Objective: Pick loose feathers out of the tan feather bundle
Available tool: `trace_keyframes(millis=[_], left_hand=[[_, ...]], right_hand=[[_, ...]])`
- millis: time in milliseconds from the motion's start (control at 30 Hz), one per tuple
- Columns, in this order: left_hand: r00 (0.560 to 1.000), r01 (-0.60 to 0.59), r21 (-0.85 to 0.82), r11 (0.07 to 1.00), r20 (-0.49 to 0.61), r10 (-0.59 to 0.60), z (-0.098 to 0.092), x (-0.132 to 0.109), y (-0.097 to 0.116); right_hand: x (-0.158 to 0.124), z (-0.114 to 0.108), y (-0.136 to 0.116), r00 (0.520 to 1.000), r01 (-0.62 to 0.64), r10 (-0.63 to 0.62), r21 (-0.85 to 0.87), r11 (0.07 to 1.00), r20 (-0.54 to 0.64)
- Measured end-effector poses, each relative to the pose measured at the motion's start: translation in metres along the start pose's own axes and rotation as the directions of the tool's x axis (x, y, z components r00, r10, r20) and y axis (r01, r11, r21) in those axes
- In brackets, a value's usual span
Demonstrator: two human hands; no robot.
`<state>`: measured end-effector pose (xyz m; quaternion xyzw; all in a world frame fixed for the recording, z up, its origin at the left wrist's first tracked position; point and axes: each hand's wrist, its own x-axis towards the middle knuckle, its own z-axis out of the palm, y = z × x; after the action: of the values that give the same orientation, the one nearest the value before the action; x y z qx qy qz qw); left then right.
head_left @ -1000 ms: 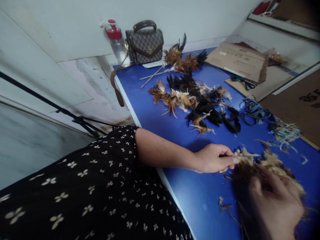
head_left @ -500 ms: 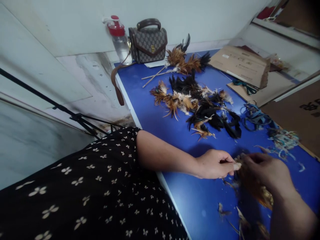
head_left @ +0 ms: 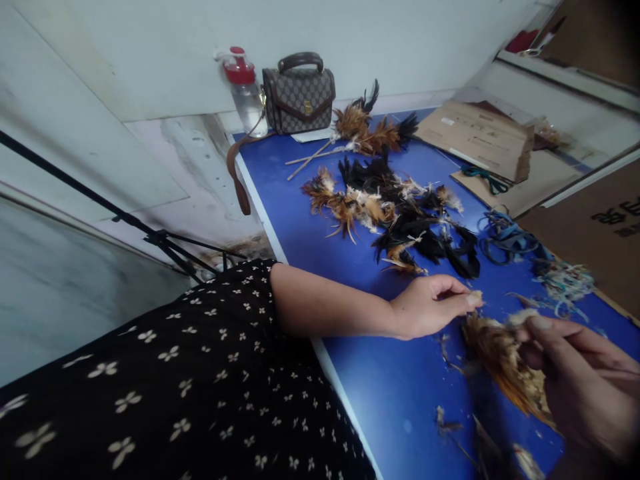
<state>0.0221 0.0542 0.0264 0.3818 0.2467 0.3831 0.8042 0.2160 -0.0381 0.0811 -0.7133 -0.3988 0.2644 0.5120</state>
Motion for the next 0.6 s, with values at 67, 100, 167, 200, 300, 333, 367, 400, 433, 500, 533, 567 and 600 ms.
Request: trace_keyframes(millis=[67, 100, 167, 200, 300, 333, 367, 400, 433, 500, 533, 567, 600], left_hand=[[0.998, 0.026, -0.014, 1.000, 0.052, -0.025, 0.000, -0.001, 0.004], [0.995, 0.044, -0.021, 0.999, 0.092, -0.042, 0.000, -0.002, 0.005], [0.985, 0.073, -0.025, 0.997, 0.159, -0.068, -0.002, -0.005, 0.007], [0.981, 0.086, -0.017, 0.996, 0.178, -0.081, -0.002, -0.006, 0.007], [0.973, 0.159, -0.026, 0.987, 0.171, -0.152, -0.003, -0.007, 0.008], [0.970, 0.190, -0.052, 0.980, 0.162, -0.180, -0.003, -0.007, 0.008], [0.966, 0.218, -0.089, 0.972, 0.159, -0.202, -0.002, -0.006, 0.007], [0.963, 0.236, -0.130, 0.963, 0.164, -0.214, -0.002, -0.005, 0.007], [0.960, 0.248, -0.170, 0.954, 0.173, -0.219, -0.001, -0.005, 0.006], [0.956, 0.259, -0.226, 0.939, 0.199, -0.216, -0.001, -0.003, 0.005], [0.954, 0.263, -0.240, 0.934, 0.208, -0.216, 0.000, -0.003, 0.004], [0.952, 0.270, -0.247, 0.931, 0.214, -0.219, 0.000, -0.003, 0.003], [0.949, 0.278, -0.252, 0.927, 0.218, -0.226, 0.000, -0.003, 0.003]], right_hand=[[-0.005, 0.010, 0.002, 0.999, -0.035, 0.035, 0.016, 0.999, 0.016], [-0.007, 0.015, 0.003, 0.999, -0.047, 0.047, 0.017, 0.999, 0.005], [-0.010, 0.021, 0.005, 0.998, -0.062, 0.063, 0.007, 0.998, -0.031], [-0.011, 0.022, 0.006, 0.997, -0.067, 0.067, 0.000, 0.998, -0.043], [-0.009, 0.022, 0.010, 0.997, -0.073, 0.072, -0.011, 0.997, -0.036], [-0.009, 0.020, 0.010, 0.997, -0.071, 0.070, -0.016, 0.997, -0.030], [-0.008, 0.018, 0.010, 0.997, -0.069, 0.068, -0.026, 0.997, -0.025], [-0.008, 0.016, 0.009, 0.998, -0.065, 0.064, -0.039, 0.997, -0.024], [-0.008, 0.013, 0.008, 0.998, -0.057, 0.056, -0.057, 0.997, -0.028], [-0.007, 0.008, 0.005, 0.999, -0.029, 0.025, -0.093, 0.995, -0.037], [-0.007, 0.005, 0.004, 0.999, -0.009, 0.005, -0.109, 0.994, -0.039], [-0.006, 0.002, 0.003, 0.999, 0.008, -0.012, -0.126, 0.992, -0.030], [-0.006, 0.000, 0.003, 0.999, 0.028, -0.030, -0.145, 0.989, -0.012]])
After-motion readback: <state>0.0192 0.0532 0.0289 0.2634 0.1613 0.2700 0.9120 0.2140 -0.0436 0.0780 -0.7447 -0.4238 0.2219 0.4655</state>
